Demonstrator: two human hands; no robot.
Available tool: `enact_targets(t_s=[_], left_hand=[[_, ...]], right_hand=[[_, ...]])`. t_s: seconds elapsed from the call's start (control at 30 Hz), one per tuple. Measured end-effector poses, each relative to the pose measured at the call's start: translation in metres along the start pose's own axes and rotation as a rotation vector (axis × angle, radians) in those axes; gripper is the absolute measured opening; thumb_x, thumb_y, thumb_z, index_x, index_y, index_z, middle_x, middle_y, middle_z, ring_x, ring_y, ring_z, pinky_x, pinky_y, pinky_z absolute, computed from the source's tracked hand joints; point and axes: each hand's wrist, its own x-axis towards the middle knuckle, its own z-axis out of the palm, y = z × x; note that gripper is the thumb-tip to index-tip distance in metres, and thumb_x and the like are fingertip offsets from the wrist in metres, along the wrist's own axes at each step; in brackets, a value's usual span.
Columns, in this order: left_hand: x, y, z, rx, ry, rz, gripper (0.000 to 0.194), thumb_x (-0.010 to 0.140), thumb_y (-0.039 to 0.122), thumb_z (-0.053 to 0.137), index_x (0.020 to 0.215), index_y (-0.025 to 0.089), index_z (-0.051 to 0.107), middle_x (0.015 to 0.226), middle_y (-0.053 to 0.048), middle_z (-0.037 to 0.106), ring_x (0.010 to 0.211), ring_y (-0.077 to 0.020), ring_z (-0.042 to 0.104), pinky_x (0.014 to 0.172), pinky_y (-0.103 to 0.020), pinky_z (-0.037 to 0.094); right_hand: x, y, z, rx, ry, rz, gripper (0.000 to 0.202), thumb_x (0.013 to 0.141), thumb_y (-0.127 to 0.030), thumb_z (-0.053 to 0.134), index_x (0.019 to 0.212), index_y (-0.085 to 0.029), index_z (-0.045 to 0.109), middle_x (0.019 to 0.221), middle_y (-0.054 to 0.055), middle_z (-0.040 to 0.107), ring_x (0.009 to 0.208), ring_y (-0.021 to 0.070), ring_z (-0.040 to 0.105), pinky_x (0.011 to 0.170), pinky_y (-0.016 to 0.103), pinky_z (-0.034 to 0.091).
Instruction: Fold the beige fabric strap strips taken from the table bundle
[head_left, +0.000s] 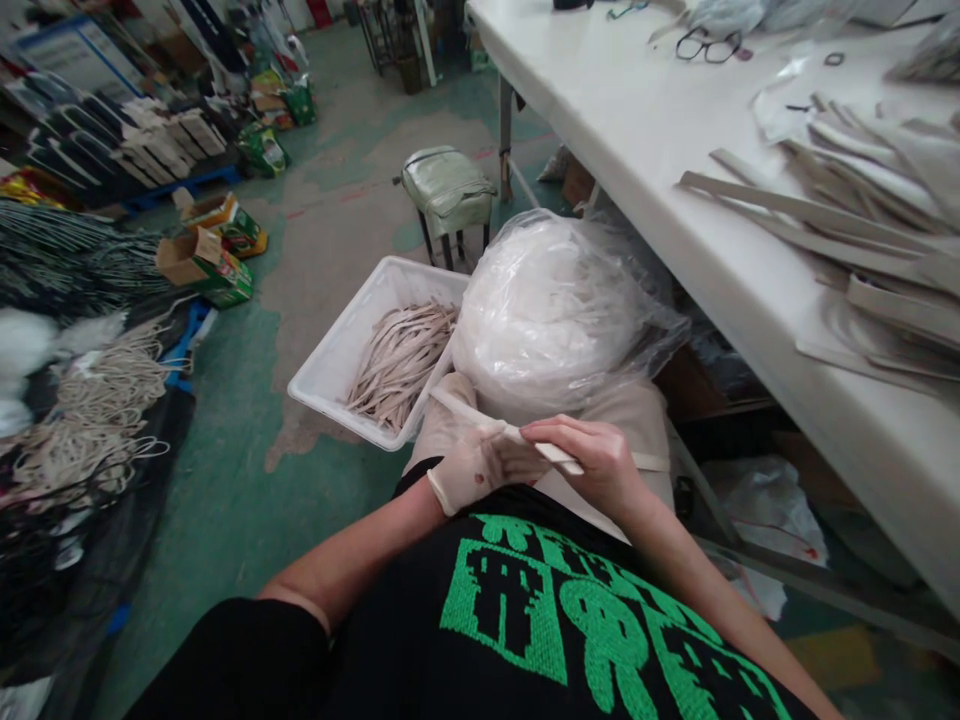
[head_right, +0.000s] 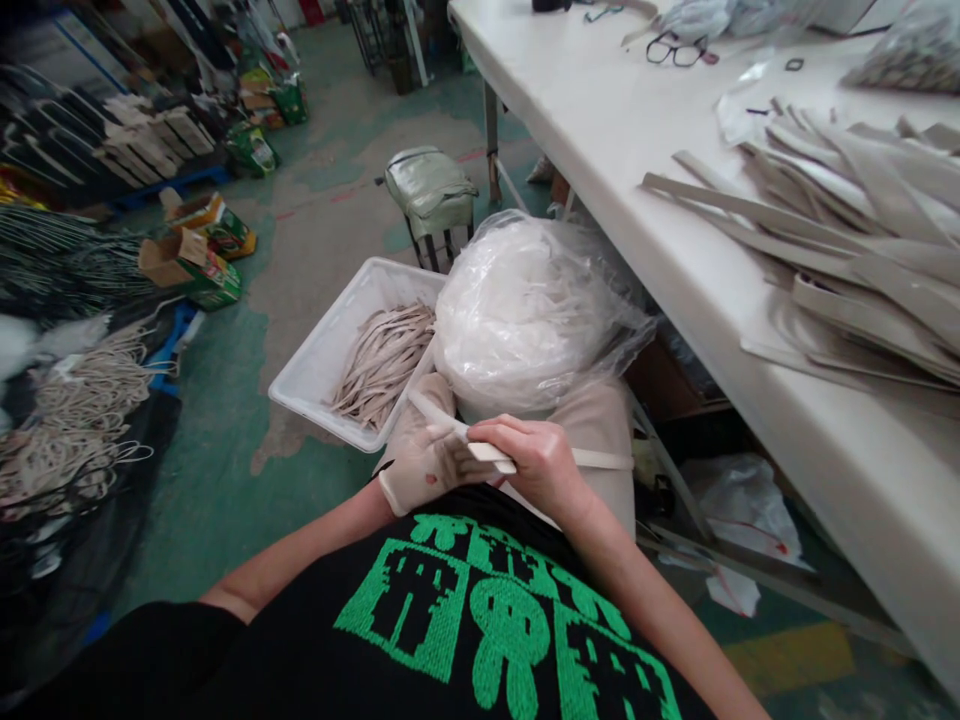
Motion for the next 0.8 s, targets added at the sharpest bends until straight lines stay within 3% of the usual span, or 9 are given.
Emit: enact_targets(t_s=[0.07,0.13,0.23,0.37,0.47,0.6,0.7,0.8], left_hand=[[0.008,0.008,-0.018,-0.076,0.069,-0.099,0.047,0.087,0.05,0.065,0.101,0.006,0.072,0.093,-0.02,0.076,0.09,-0.0302,0.074,0.083,-0.043,0.057],[0.019,0.023,-0.038,-0.24,0.242,-0.087,0.042,0.093,0.045,0.059,0.108,0.007,0.069,0.087,-0.015,0.076,0.081,-0.0225,0.074,0.076,-0.033,0.059],[0.032,0.056,-0.065,-0.429,0.504,0.114,0.037,0.099,0.029,0.048,0.12,0.003,0.064,0.077,-0.012,0.073,0.069,-0.0184,0.072,0.067,-0.028,0.06],[0.038,0.096,-0.074,-0.495,0.613,0.341,0.036,0.101,0.019,0.042,0.13,0.009,0.059,0.07,-0.004,0.071,0.059,-0.0122,0.068,0.062,-0.021,0.058],[0.036,0.104,-0.06,-0.411,0.581,0.464,0.036,0.097,0.012,0.045,0.13,0.017,0.061,0.069,0.0,0.071,0.055,-0.0082,0.065,0.06,-0.017,0.056],[0.033,0.081,-0.03,-0.005,0.351,0.476,0.032,0.088,0.017,0.063,0.12,0.015,0.069,0.071,-0.002,0.071,0.055,-0.0097,0.062,0.056,-0.019,0.052],[0.033,0.053,-0.013,0.227,0.181,0.396,0.035,0.081,0.03,0.075,0.113,0.014,0.073,0.071,-0.004,0.072,0.058,-0.011,0.061,0.059,-0.02,0.05],[0.034,0.032,-0.005,0.391,0.049,0.276,0.045,0.078,0.042,0.079,0.114,0.014,0.074,0.074,-0.006,0.073,0.059,-0.0119,0.061,0.061,-0.022,0.049]], right_hand=[[-0.004,-0.002,-0.005,0.011,0.002,0.036,0.018,0.094,-0.026,0.061,0.104,-0.024,0.076,0.094,0.006,0.079,0.08,0.0197,0.074,0.07,0.031,0.058],[-0.009,-0.008,-0.012,0.038,-0.016,0.082,0.016,0.094,-0.029,0.062,0.1,-0.025,0.076,0.09,0.007,0.079,0.078,0.02,0.074,0.069,0.03,0.057],[-0.021,-0.019,-0.025,0.072,-0.037,0.132,0.015,0.093,-0.033,0.064,0.096,-0.025,0.076,0.084,0.006,0.078,0.074,0.0196,0.074,0.067,0.028,0.057],[-0.036,-0.031,-0.034,0.119,-0.078,0.195,0.015,0.095,-0.033,0.061,0.092,-0.027,0.074,0.079,0.002,0.078,0.068,0.0169,0.073,0.063,0.024,0.054],[-0.044,-0.029,-0.033,0.155,-0.052,0.257,0.016,0.097,-0.035,0.059,0.092,-0.028,0.072,0.077,0.0,0.077,0.066,0.0155,0.071,0.062,0.023,0.053],[-0.041,-0.014,-0.029,0.24,0.035,0.314,0.025,0.099,-0.038,0.053,0.089,-0.025,0.072,0.077,0.001,0.076,0.065,0.0152,0.069,0.06,0.024,0.053],[-0.027,0.004,-0.029,0.394,0.139,0.393,0.033,0.099,-0.045,0.051,0.088,-0.023,0.072,0.103,0.007,0.078,0.074,0.017,0.07,0.061,0.026,0.055],[-0.011,0.024,-0.032,0.499,0.23,0.507,0.035,0.095,-0.05,0.056,0.085,-0.02,0.072,0.13,0.01,0.069,0.074,0.0148,0.066,0.06,0.026,0.054]])
